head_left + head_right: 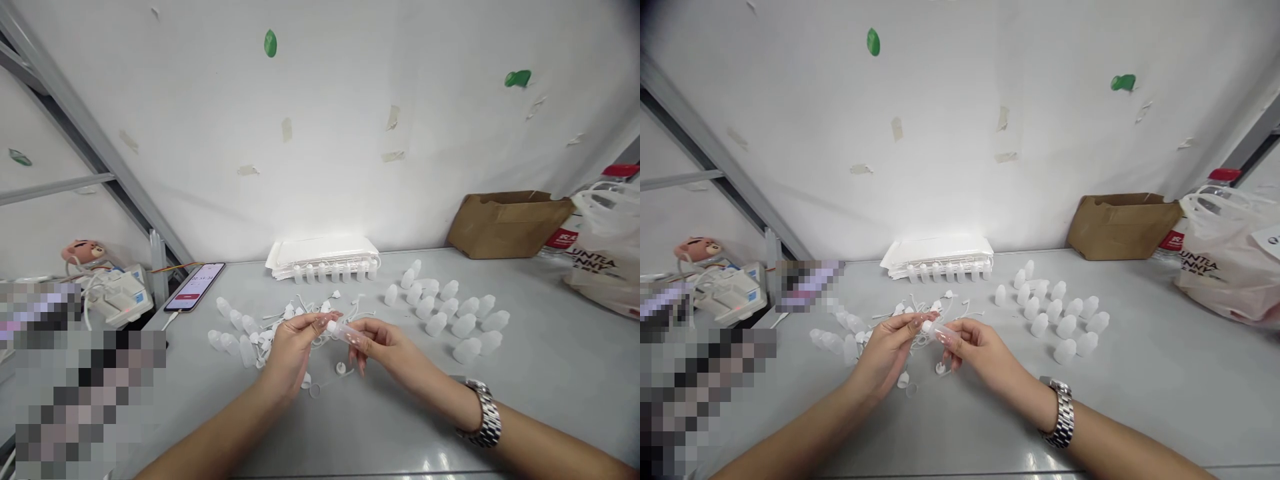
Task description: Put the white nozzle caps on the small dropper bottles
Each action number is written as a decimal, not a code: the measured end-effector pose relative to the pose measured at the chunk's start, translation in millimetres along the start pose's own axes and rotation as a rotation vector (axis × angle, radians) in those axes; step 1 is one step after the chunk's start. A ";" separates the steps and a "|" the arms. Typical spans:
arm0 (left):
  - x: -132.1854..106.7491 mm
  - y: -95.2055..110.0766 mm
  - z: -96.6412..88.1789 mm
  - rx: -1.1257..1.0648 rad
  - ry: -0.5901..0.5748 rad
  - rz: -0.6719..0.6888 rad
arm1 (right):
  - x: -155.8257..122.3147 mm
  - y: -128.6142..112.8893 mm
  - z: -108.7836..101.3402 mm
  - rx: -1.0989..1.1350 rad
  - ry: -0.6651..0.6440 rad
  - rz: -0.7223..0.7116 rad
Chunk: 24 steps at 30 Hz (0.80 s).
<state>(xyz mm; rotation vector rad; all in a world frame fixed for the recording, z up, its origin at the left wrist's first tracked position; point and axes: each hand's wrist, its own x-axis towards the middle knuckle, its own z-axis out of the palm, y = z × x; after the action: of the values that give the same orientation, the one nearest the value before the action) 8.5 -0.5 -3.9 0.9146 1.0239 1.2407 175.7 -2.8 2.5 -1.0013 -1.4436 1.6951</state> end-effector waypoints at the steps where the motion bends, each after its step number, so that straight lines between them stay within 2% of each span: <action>1: -0.7 0.1 0.3 0.008 0.000 0.005 | -0.8 -1.7 -0.1 -0.004 0.002 -0.004; 8: -3.1 -0.1 0.4 0.052 -0.033 0.043 | -0.9 3.1 -6.9 0.336 -0.267 0.133; 11: -0.8 0.3 0.8 0.056 -0.022 0.030 | 0.5 5.5 -7.8 0.314 -0.235 0.082; 14: 1.9 3.1 0.5 -0.040 -0.024 -0.010 | 0.3 5.0 -7.4 0.238 -0.183 0.028; 20: 2.3 8.6 -2.0 -0.103 -0.198 -0.224 | -3.8 2.6 -0.7 0.201 -0.257 0.075; 24: 1.0 10.9 -2.0 -0.066 -0.126 -0.206 | -4.6 4.6 2.1 0.161 -0.286 0.110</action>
<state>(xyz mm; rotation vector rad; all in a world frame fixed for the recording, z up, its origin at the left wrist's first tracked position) 3.4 1.8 5.7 0.8051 0.9464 1.0262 175.9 -8.5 -1.3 -0.7875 -1.4198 2.0663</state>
